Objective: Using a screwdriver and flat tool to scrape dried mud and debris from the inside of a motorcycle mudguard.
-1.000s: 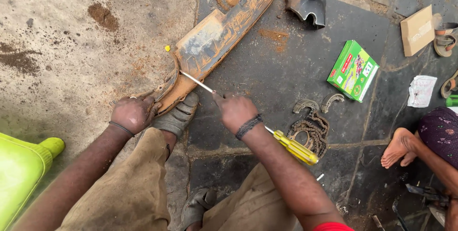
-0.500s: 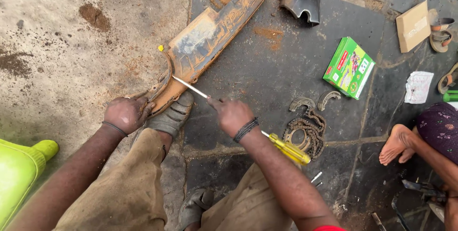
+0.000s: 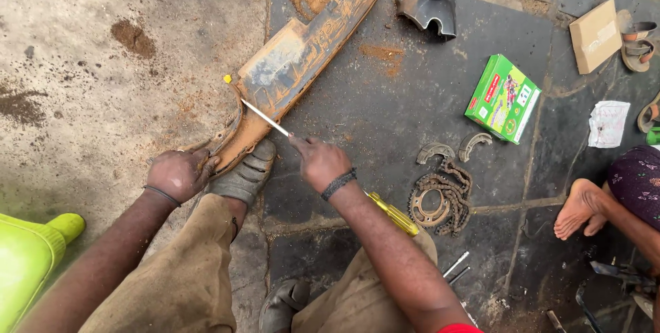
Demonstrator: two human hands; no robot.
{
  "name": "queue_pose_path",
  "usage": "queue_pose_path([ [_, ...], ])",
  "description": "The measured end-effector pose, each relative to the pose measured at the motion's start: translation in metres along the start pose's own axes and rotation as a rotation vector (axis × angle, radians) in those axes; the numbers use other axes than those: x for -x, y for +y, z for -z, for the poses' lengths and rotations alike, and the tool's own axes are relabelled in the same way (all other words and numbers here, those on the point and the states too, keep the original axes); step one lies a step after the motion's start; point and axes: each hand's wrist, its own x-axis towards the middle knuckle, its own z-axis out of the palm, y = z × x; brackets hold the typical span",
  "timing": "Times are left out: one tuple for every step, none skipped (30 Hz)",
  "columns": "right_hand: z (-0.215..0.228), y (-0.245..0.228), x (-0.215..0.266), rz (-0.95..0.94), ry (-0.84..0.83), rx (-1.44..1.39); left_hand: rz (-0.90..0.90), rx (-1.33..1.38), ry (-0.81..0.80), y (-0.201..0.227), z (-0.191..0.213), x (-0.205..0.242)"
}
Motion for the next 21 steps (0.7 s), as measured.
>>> queue_pose_path([
  [0.004, -0.002, 0.005, 0.001, -0.007, -0.005, 0.004, -0.001, -0.007, -0.002, -0.005, 0.002],
  [0.007, -0.003, 0.009, 0.024, 0.001, 0.013, 0.023, -0.053, -0.078, -0.004, -0.010, 0.004],
  [0.013, -0.005, 0.009, 0.046, 0.018, 0.029, 0.036, -0.113, -0.143, -0.009, -0.011, 0.000],
  [0.018, -0.009, 0.015, 0.046, 0.022, 0.022, 0.035, -0.121, -0.145, -0.010, -0.007, -0.001],
  [0.024, -0.011, 0.025, 0.007, -0.064, 0.013, 0.003, -0.073, -0.064, -0.007, -0.006, 0.001],
  [0.029, -0.014, 0.035, -0.033, -0.149, 0.005, -0.028, -0.025, 0.016, -0.005, -0.006, 0.003],
  [0.020, -0.009, 0.036, -0.034, -0.156, 0.010, -0.026, -0.016, 0.014, -0.002, -0.005, 0.004],
  [0.012, -0.005, 0.038, 0.015, -0.066, 0.006, -0.005, -0.002, -0.024, 0.002, -0.003, 0.007],
  [0.007, -0.001, 0.032, 0.071, 0.043, 0.002, 0.015, 0.001, -0.045, 0.001, 0.004, 0.001],
  [0.003, -0.001, 0.023, 0.078, 0.056, 0.008, 0.016, -0.002, -0.030, 0.003, 0.007, -0.001],
  [-0.004, -0.001, 0.018, 0.117, 0.108, -0.021, 0.025, -0.019, -0.050, 0.004, 0.008, 0.001],
  [-0.011, -0.002, 0.012, 0.155, 0.160, -0.050, 0.034, -0.036, -0.070, 0.005, 0.008, 0.003],
  [-0.006, -0.009, 0.017, 0.148, 0.154, -0.057, 0.031, -0.037, -0.082, 0.004, 0.004, 0.004],
  [0.000, -0.017, 0.021, 0.134, 0.099, 0.008, 0.029, -0.056, -0.112, 0.002, 0.000, 0.006],
  [0.009, -0.024, 0.017, 0.128, 0.059, 0.080, 0.028, -0.078, -0.124, -0.001, 0.001, 0.000],
  [0.015, -0.023, 0.016, 0.128, 0.067, 0.080, 0.026, -0.083, -0.118, -0.002, 0.005, -0.004],
  [0.019, -0.022, 0.021, 0.075, 0.035, 0.049, 0.024, -0.048, -0.091, 0.000, 0.003, 0.000],
  [0.023, -0.021, 0.025, 0.021, 0.003, 0.019, 0.023, -0.013, -0.063, 0.001, 0.000, 0.005],
  [0.018, -0.021, 0.023, 0.025, -0.005, 0.026, 0.028, -0.003, -0.064, 0.004, 0.002, 0.006],
  [0.015, -0.021, 0.022, 0.038, 0.056, 0.034, 0.040, 0.017, -0.100, 0.006, 0.004, 0.008],
  [0.015, -0.023, 0.013, 0.057, 0.135, 0.039, 0.052, 0.024, -0.120, 0.004, 0.015, 0.003],
])
